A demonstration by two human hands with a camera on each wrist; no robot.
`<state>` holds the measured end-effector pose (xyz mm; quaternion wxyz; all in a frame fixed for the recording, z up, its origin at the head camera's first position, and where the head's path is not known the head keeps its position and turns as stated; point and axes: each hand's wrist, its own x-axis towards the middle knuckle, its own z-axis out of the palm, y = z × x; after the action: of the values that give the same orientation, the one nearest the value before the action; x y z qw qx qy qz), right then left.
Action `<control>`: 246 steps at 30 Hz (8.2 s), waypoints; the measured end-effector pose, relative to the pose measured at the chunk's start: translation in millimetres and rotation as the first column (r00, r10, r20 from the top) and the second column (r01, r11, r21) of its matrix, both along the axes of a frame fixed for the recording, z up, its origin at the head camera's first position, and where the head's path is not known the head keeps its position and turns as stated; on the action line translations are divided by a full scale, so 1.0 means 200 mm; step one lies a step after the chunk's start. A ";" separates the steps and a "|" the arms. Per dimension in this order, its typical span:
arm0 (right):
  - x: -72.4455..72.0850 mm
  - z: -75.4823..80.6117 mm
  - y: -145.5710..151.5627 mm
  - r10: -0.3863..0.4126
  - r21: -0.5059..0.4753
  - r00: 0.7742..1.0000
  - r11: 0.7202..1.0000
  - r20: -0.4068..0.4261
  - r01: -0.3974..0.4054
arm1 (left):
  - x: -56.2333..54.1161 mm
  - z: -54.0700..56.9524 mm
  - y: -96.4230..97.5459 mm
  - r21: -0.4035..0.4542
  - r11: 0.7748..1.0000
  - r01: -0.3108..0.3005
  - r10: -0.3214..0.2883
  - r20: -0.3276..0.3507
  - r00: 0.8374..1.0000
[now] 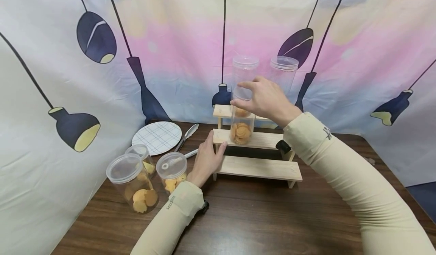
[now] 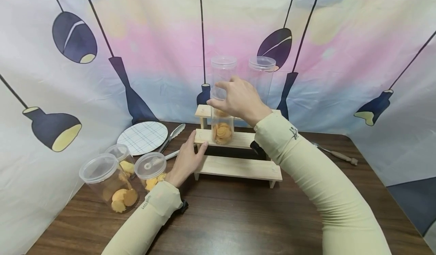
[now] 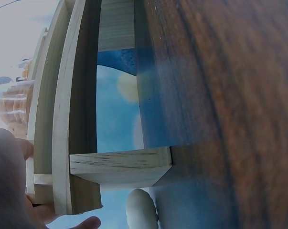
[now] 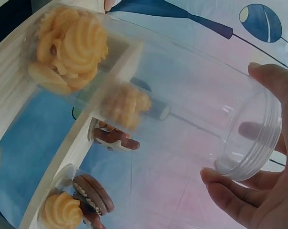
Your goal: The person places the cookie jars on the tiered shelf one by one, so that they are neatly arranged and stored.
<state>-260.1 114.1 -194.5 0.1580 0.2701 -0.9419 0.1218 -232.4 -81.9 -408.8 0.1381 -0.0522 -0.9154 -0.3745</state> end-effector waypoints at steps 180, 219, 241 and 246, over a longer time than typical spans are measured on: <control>0.12 -1.02 0.78 -0.252 -0.527 0.928 0.767 0.276 0.365 | 0.70 0.57 -0.92 -0.497 0.867 -0.026 -0.061 -0.157 0.986; 0.13 -1.02 0.79 -0.248 -0.530 0.922 0.760 0.297 0.375 | 0.71 0.56 -0.95 -0.476 0.879 -0.004 -0.042 -0.085 0.996; 0.12 -1.01 0.78 -0.256 -0.532 0.927 0.762 0.274 0.368 | 0.76 0.64 -0.92 -0.519 0.854 -0.035 -0.049 -0.147 0.988; 0.12 -1.02 0.78 -0.258 -0.535 0.926 0.759 0.274 0.370 | 0.79 0.67 -0.86 -0.515 0.857 0.009 -0.073 -0.103 0.992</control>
<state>-236.1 270.6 -398.6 0.1630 0.0345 -0.9022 0.3978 -73.8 -252.9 -274.9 0.1653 -0.1287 -0.9709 -0.1160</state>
